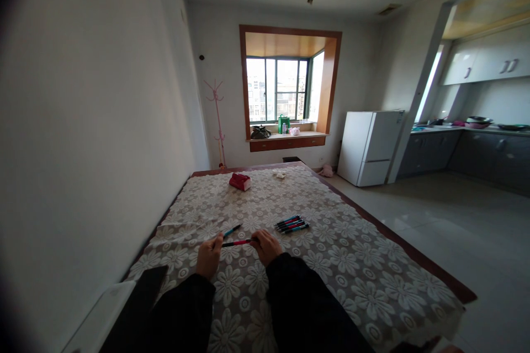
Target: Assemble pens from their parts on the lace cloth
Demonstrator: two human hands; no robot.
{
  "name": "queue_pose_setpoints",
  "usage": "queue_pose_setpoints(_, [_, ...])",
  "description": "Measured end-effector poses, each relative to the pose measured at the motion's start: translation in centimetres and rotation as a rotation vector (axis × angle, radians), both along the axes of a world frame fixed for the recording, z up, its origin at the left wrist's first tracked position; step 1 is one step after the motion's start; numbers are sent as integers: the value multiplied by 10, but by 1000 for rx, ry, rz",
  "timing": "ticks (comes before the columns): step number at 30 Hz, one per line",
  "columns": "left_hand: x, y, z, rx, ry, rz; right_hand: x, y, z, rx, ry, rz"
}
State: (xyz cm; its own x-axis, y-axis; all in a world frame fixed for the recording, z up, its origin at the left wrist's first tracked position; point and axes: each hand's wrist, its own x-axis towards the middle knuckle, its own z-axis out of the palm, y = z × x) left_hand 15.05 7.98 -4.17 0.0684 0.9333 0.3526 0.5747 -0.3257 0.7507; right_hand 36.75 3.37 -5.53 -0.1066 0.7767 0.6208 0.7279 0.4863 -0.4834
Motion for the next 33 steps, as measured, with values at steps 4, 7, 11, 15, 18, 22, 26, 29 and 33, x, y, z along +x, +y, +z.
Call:
queue_pose_setpoints(4, [0,1,-1,-2,-21,4,1,1,-4,-119,-106,-19])
queue_pose_setpoints(7, [1,0,-1,-1,-29,5,1,1,-4,-139,-122,-29])
queue_pose_setpoints(11, [0,2,-3,3,-24,-7,-1,-1,1,-32,-12,-2])
queue_pose_setpoints(15, [0,3,-4,-11,-31,2,0,-2,2,-90,-48,-1])
queue_pose_setpoints(18, [0,2,-3,-17,-38,16,0,-2,1,-139,-89,-6])
queue_pose_setpoints(22, [1,0,-1,-8,-19,-8,-1,-3,3,-34,-5,3])
queue_pose_setpoints(26, [0,2,-2,-5,-17,0,-1,-2,1,-53,-42,-2])
queue_pose_setpoints(29, [0,3,-4,3,-13,8,0,-2,0,-115,-109,-18])
queue_pose_setpoints(33, [0,2,-3,17,-12,0,-1,-2,2,-41,-37,-9])
